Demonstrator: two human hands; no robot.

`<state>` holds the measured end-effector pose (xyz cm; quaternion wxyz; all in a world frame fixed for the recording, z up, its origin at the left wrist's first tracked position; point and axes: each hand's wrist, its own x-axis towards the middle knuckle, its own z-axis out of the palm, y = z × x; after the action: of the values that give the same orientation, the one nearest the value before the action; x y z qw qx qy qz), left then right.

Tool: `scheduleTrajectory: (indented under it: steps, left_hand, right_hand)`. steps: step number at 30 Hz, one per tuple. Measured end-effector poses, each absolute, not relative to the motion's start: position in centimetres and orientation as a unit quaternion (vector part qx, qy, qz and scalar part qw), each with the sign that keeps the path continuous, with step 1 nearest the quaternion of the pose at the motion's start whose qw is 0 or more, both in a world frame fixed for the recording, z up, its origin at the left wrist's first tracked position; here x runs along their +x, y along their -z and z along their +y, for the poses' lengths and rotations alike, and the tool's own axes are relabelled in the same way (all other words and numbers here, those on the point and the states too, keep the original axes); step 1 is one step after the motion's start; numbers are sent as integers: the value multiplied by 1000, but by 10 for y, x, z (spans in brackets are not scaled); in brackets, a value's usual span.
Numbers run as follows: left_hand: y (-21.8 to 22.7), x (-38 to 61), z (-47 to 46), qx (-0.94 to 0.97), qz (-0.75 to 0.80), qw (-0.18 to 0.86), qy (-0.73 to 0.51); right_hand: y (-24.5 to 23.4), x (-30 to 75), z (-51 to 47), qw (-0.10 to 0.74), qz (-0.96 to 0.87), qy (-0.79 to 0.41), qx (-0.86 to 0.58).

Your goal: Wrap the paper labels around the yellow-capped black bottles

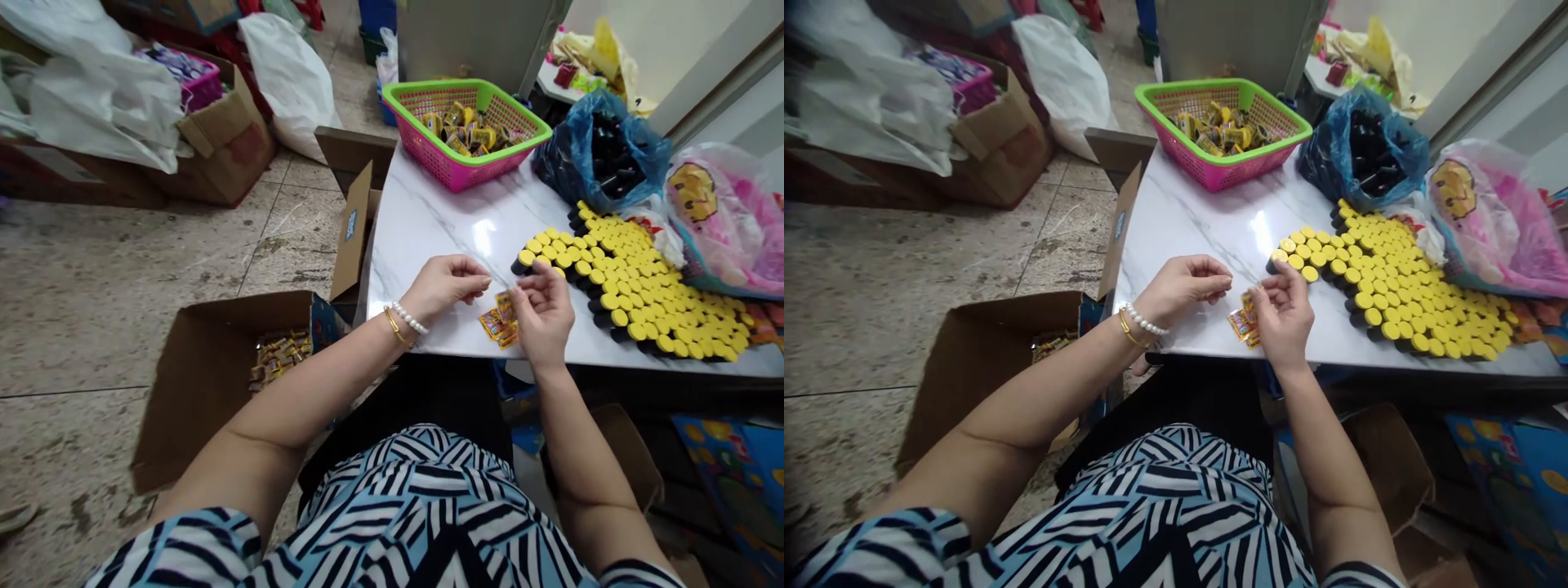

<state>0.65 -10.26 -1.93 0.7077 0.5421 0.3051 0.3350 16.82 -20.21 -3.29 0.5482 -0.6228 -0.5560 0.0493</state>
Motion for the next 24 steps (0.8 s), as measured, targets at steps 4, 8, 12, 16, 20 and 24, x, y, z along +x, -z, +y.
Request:
scheduleTrajectory:
  steps: [4,8,12,16,20,24]
  left_hand:
    - [26,5,-100,548,344,678,-349]
    - [24,4,-106,562,327,674,-350]
    - [18,7,-114,599,292,675,-317]
    - [21,5,-107,620,313,621,-362]
    - [23,0,-106,638,327,595,-364]
    - [18,-7,-130,575,344,585,-456]
  right_hand:
    - [47,168,-198,536,-538,-61,-648]
    - [46,165,-187,598,-479,-77,-639]
    - [31,154,-177,609,-505,-43,-610]
    - [21,156,-179,550,-545,-134,-618]
    - [22,159,-185,537,-498,-266,-627]
    - [23,153,-189,596,-438,-205,-641]
